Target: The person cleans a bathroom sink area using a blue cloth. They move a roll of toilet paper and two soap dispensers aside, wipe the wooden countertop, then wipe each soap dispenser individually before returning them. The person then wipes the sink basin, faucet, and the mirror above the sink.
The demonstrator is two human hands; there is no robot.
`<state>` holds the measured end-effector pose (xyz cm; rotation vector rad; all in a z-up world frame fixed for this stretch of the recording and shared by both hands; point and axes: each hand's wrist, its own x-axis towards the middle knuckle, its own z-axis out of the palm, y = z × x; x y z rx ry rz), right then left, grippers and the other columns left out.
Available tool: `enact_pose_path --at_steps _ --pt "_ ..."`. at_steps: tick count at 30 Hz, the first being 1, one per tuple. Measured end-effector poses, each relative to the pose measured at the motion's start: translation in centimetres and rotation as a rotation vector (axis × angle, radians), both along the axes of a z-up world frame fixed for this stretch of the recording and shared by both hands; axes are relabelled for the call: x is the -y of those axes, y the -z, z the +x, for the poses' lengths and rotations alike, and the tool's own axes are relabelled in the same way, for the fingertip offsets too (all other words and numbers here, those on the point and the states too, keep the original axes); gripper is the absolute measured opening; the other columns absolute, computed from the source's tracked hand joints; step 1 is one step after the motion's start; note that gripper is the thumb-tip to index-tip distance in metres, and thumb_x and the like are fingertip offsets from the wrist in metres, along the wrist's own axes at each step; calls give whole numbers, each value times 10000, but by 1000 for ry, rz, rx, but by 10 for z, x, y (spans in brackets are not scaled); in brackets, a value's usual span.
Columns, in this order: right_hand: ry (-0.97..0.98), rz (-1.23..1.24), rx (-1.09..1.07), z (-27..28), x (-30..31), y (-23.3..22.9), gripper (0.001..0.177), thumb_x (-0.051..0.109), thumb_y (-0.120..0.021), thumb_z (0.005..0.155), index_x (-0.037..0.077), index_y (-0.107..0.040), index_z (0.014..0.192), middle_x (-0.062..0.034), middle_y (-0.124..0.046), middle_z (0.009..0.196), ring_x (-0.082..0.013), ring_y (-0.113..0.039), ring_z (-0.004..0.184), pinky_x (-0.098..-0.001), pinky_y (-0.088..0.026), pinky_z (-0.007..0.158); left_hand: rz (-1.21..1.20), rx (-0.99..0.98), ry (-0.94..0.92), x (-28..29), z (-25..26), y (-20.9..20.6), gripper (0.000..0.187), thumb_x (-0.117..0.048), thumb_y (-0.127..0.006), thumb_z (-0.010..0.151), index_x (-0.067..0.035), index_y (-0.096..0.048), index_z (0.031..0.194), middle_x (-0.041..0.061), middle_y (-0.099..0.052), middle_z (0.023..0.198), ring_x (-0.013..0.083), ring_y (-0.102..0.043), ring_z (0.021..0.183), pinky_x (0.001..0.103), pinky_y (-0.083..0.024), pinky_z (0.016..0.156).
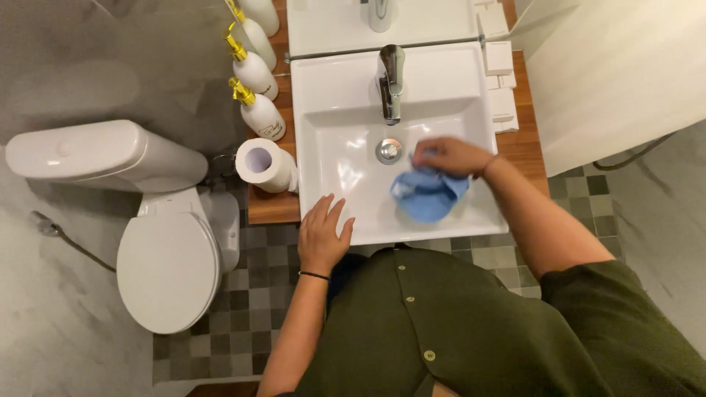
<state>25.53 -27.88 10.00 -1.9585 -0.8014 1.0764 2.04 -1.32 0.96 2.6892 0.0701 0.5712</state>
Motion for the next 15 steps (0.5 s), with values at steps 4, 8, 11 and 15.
enact_pose_path --at_steps 4,8,11,15 --pt "501 128 689 101 3 4 220 283 -617 1072 77 -688 1041 -152 -692 961 -324 -628 958 -459 -477 874 -30 2 2 3 6 -9 405 -404 -657 958 -148 -707 1268 96 -663 1326 289 -619 1258 443 -504 1025" --pt "412 -252 997 124 -24 63 687 483 -407 1070 18 -392 1576 -296 -269 1619 -518 -201 1478 -705 -176 1158 -67 -11 9 4 1 -13 388 -339 -654 949 -121 -711 1264 105 -665 1349 297 -615 1258 470 -502 1007" --pt "375 -223 1260 88 -40 84 670 512 -477 1095 13 -498 1541 -296 -409 1587 -435 -333 1501 -615 -219 1211 16 9 -15 -1 4 5 437 -474 -663 932 -171 -723 1241 82 -690 1257 260 -649 1210 410 -491 1031" --pt "251 -200 1295 67 -46 109 534 326 -524 1088 9 -506 1516 -287 -403 1597 -419 -293 1531 -567 -190 1257 -3 12 0 -1 5 7 442 -483 -662 924 -167 -734 1226 89 -697 1245 267 -655 1195 417 -494 1021"
